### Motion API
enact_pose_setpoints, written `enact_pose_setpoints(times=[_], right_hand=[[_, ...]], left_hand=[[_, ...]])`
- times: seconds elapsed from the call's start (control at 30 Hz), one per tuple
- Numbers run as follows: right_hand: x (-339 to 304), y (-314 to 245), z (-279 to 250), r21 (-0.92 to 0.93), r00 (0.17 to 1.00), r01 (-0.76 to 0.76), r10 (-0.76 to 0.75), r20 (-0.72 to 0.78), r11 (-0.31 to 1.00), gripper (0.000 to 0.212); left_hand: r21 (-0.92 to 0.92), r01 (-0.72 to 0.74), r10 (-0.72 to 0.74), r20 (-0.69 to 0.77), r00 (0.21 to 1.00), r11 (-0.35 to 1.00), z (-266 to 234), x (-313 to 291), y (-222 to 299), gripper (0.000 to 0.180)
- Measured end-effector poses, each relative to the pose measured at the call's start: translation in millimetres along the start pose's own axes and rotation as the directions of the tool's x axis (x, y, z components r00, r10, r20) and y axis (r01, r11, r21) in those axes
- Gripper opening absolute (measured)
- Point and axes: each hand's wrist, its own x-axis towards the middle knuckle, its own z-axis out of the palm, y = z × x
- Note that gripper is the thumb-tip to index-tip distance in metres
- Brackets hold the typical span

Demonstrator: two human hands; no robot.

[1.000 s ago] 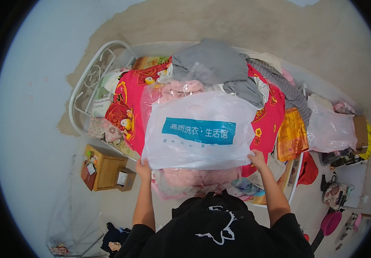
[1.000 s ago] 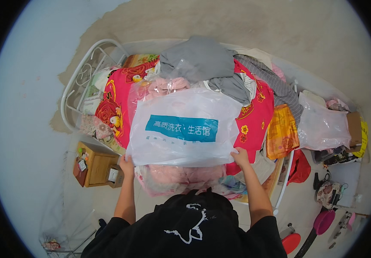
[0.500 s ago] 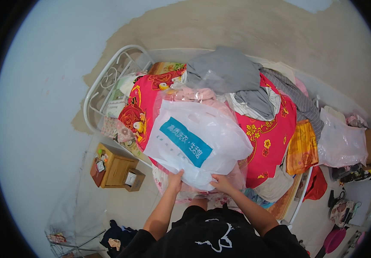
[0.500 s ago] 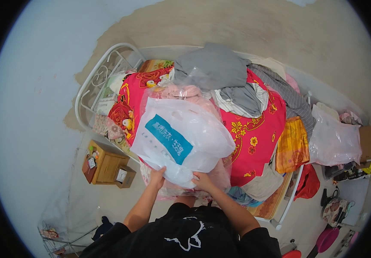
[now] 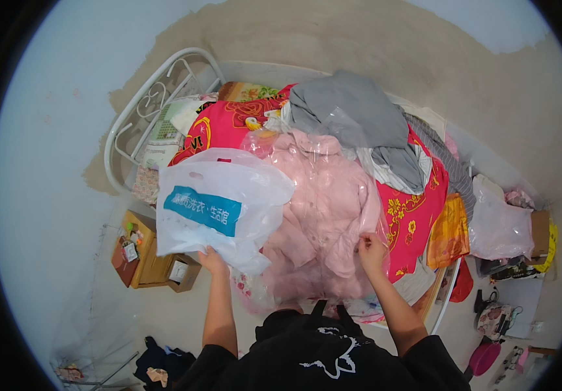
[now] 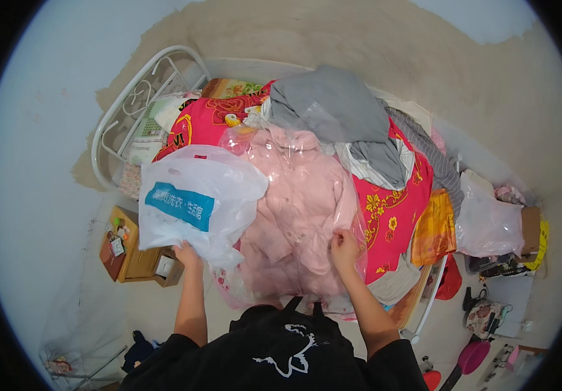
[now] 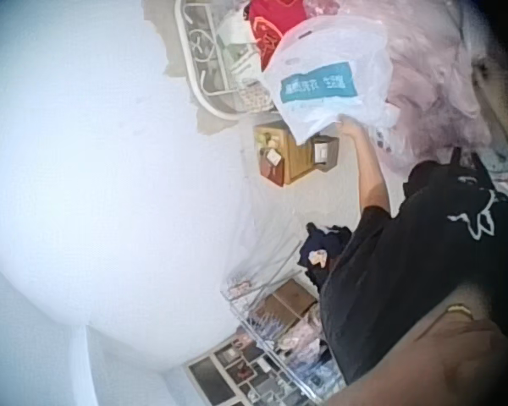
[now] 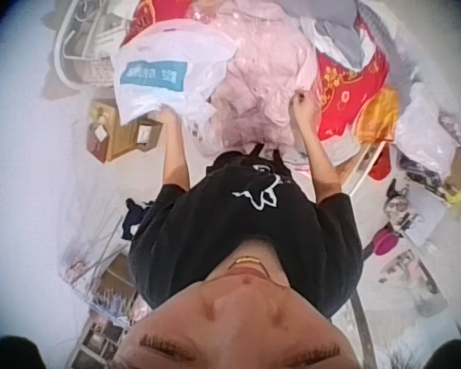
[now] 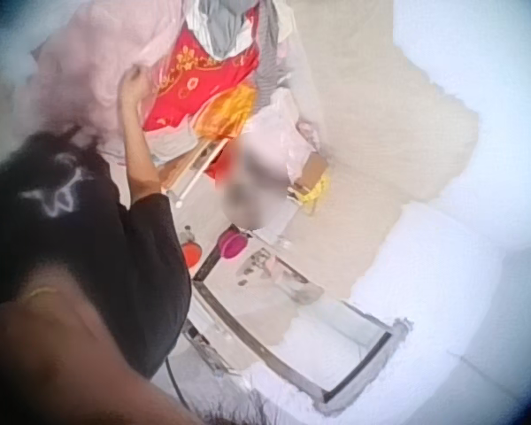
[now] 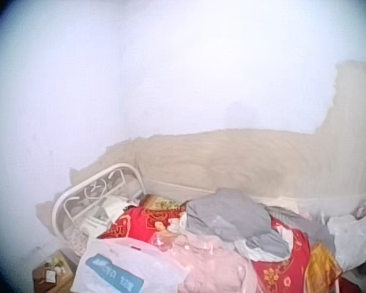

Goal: The person places a pink jacket into a clear plastic bag, puts the bagged jacket into a white bag, and then moves and folds other garments on a bed.

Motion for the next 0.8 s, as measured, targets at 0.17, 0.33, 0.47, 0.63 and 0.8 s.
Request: enact_pose_setpoints(times=[0.17,0.33,0.47,0.63,0.8], right_hand=[[73.9,-66.7,58.9,-0.122,0.976,0.217,-0.214,0.038,0.968,0.013],[166.0,-132.8,122.1,-0.246,0.875,0.473,-0.483,0.02,0.846,0.033],[206.6,-124.6,154.8,-0.661,0.849,0.369,-0.526,-0.046,0.653,0.04],[160.5,-40.3,162.3,-0.637,0.916,0.336,-0.082,0.394,0.694,0.008],[160.2,-85.4,152.2,-0.644,0.908,0.177,0.129,0.399,0.744,0.009]], left_hand=[[-0.043,0.182,-0.169,0.205,0.964,0.982,37.9,2.6,6.8,0.038],[0.249,0.0,-0.101,0.394,0.913,0.968,68.3,6.1,-4.4,0.031],[0.338,-0.175,-0.045,0.554,0.831,0.925,82.2,20.3,8.8,0.026],[0.482,-0.054,-0.177,0.42,0.89,0.874,64.8,69.4,-7.9,0.028],[0.019,-0.002,-0.002,0.236,0.972,1.0,63.2,97.2,-30.4,0.028]])
